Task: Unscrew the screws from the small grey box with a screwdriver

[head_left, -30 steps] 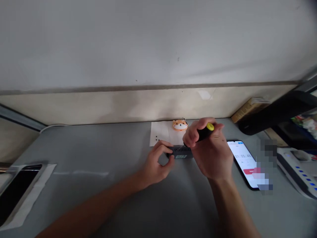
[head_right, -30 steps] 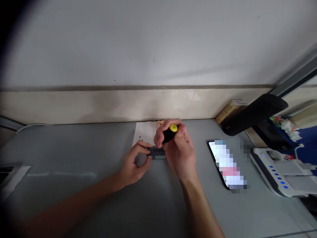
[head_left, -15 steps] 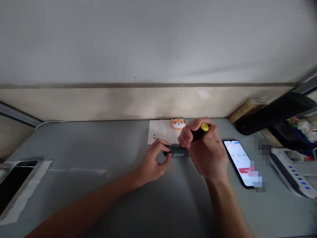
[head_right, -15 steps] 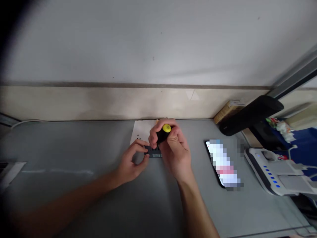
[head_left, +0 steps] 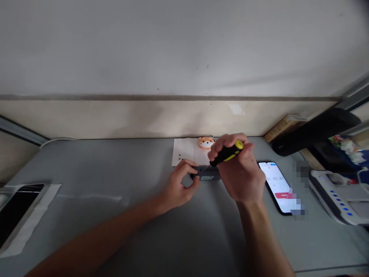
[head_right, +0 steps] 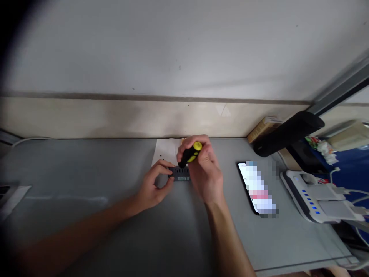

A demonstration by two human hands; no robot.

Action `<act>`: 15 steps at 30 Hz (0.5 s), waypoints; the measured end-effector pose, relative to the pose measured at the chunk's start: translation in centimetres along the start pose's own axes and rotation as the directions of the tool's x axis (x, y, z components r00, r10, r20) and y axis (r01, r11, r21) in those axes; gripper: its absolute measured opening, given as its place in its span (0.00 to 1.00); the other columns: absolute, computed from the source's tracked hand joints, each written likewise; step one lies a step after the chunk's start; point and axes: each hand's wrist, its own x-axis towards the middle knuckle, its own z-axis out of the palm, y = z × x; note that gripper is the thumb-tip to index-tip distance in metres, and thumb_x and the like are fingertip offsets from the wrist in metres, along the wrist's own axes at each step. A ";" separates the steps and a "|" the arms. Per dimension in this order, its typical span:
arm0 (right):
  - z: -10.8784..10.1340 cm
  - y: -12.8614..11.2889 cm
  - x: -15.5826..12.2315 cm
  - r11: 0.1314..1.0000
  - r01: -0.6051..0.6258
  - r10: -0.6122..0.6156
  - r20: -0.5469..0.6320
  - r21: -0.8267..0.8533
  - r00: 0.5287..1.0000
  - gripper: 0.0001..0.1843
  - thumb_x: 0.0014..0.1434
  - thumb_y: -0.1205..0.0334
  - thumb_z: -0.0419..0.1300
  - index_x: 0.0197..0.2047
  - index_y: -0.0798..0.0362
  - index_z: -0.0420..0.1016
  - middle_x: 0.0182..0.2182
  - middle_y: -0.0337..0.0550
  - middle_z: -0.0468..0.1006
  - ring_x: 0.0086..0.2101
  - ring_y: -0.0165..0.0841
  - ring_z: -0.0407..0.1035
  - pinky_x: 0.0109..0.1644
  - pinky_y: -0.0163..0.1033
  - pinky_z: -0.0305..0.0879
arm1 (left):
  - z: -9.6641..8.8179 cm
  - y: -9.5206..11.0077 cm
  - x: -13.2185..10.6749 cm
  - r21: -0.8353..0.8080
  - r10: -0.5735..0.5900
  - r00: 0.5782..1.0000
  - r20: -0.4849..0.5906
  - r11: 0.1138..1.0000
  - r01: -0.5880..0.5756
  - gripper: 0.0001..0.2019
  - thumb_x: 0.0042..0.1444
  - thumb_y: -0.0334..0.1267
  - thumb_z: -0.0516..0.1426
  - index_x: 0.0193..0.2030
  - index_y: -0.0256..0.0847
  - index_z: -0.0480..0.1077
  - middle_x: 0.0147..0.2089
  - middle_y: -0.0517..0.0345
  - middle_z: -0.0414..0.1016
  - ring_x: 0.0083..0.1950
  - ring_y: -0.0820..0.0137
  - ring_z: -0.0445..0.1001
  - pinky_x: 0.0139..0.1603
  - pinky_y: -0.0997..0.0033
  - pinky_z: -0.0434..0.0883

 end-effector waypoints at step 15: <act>0.1 0.5 -0.1 0.998 0.062 -0.062 -0.067 0.001 0.996 0.17 0.66 0.41 0.60 0.38 0.46 0.67 0.27 0.36 0.66 0.28 0.31 0.63 0.34 0.39 0.64 | 0.1 -0.2 -0.2 -0.022 -0.032 1.000 0.001 0.999 0.032 0.08 0.60 0.27 0.57 0.39 0.44 0.64 0.44 0.55 0.75 0.45 0.67 0.77 0.46 0.65 0.75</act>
